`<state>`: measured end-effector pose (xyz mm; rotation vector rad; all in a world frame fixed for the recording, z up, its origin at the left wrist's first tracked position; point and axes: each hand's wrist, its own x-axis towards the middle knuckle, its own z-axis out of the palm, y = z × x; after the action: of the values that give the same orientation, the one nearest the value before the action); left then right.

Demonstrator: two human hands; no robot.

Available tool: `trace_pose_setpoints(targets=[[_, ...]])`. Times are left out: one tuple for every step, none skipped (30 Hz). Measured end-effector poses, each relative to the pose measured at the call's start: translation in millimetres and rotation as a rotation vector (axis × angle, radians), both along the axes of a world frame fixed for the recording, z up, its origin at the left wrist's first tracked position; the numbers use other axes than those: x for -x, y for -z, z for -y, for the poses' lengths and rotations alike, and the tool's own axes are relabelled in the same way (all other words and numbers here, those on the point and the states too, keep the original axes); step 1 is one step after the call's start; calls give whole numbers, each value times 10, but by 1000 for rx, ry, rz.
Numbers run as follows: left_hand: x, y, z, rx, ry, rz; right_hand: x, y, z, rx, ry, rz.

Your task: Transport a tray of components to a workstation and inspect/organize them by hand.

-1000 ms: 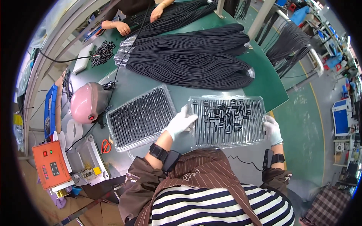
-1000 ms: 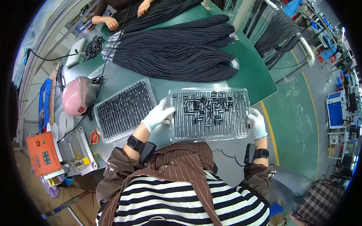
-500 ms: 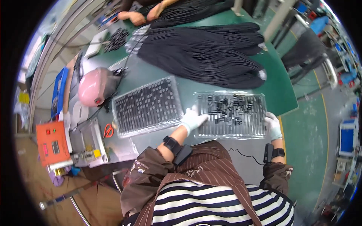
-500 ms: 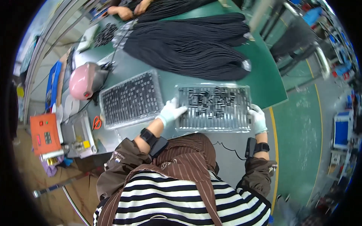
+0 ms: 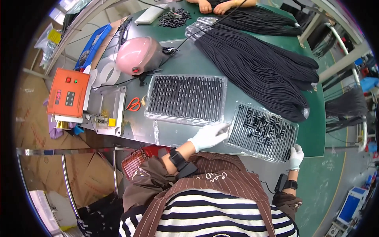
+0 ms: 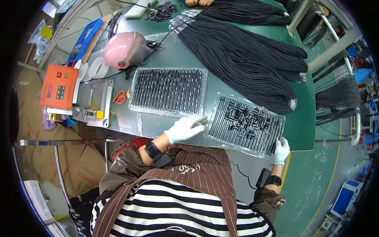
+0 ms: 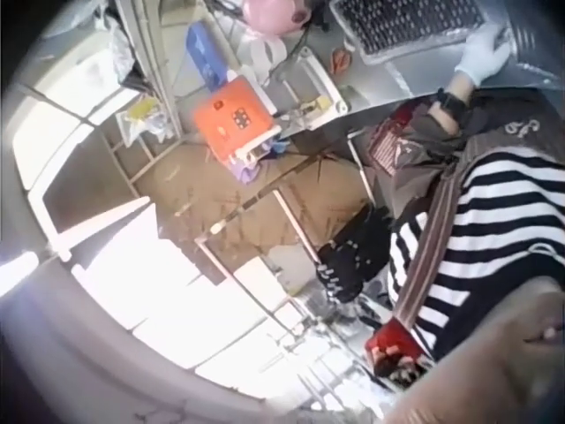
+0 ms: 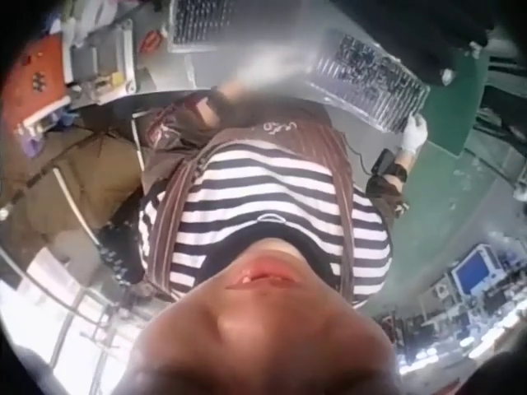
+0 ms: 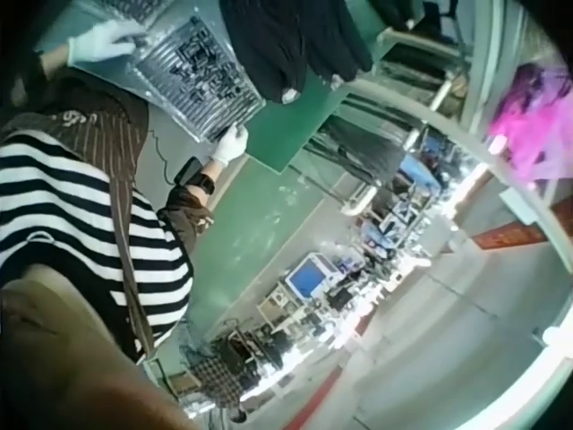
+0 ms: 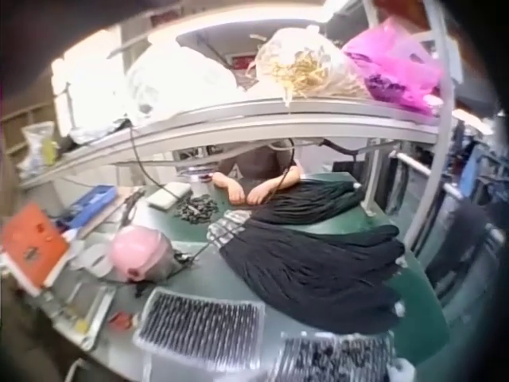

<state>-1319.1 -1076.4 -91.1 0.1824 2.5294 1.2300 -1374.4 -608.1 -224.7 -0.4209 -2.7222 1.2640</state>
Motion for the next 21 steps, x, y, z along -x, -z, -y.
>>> trace_pose_setpoints(targets=[[-58,-8,118,-33,-50,-5,31,-27,48,2,-20,1],[-122,-11,225,-66,-100,-11,63,-69,78,-67,-18,37],[-191,0,319,-65,-120,-10,91,-114,104,-138,-15,72],[-251,11,415,-58,-203,-48,98,-152,144,-208,-7,104],[-314,23,507,-52,-286,-86,93,-163,164,-208,-21,104],[-360,13,603,-44,-365,-127,92,-167,174,-249,8,121],[-417,4,698,-43,-373,-128,92,-173,180,-291,40,137],[-481,-4,791,5,-463,-195,103,-177,190,-335,74,154],[-544,5,862,48,-547,-259,98,-242,237,-342,74,154],[-613,38,943,45,-643,-284,86,-299,300,-399,74,112],[-691,74,1034,40,-737,-309,63,-406,392,-457,76,70],[-778,140,1154,135,-826,-429,49,-510,484,-517,77,28],[-865,233,1296,231,-912,-549,38,-629,579,-529,84,30],[-924,376,1439,197,-1075,-595,28,-778,688,-420,41,-103],[-992,525,1607,165,-1236,-636,4,-912,826,-308,-3,-232],[-1099,627,1810,275,-1300,-600,2,-1041,991,-318,6,-228],[-1213,734,1995,386,-1359,-562,2,-1168,1176,-196,-119,-230],[-1269,781,2084,372,-1350,-557,7,-1309,1376,-76,-243,-234],[-1324,824,2151,574,-1417,-428,-17,-1475,1623,-74,-321,-172],[-1343,876,2207,774,-1469,-294,-52,-1593,1876,-72,-397,-111],[-1364,942,2261,763,-1461,-292,-79,-1606,2087,-42,-479,-77]])
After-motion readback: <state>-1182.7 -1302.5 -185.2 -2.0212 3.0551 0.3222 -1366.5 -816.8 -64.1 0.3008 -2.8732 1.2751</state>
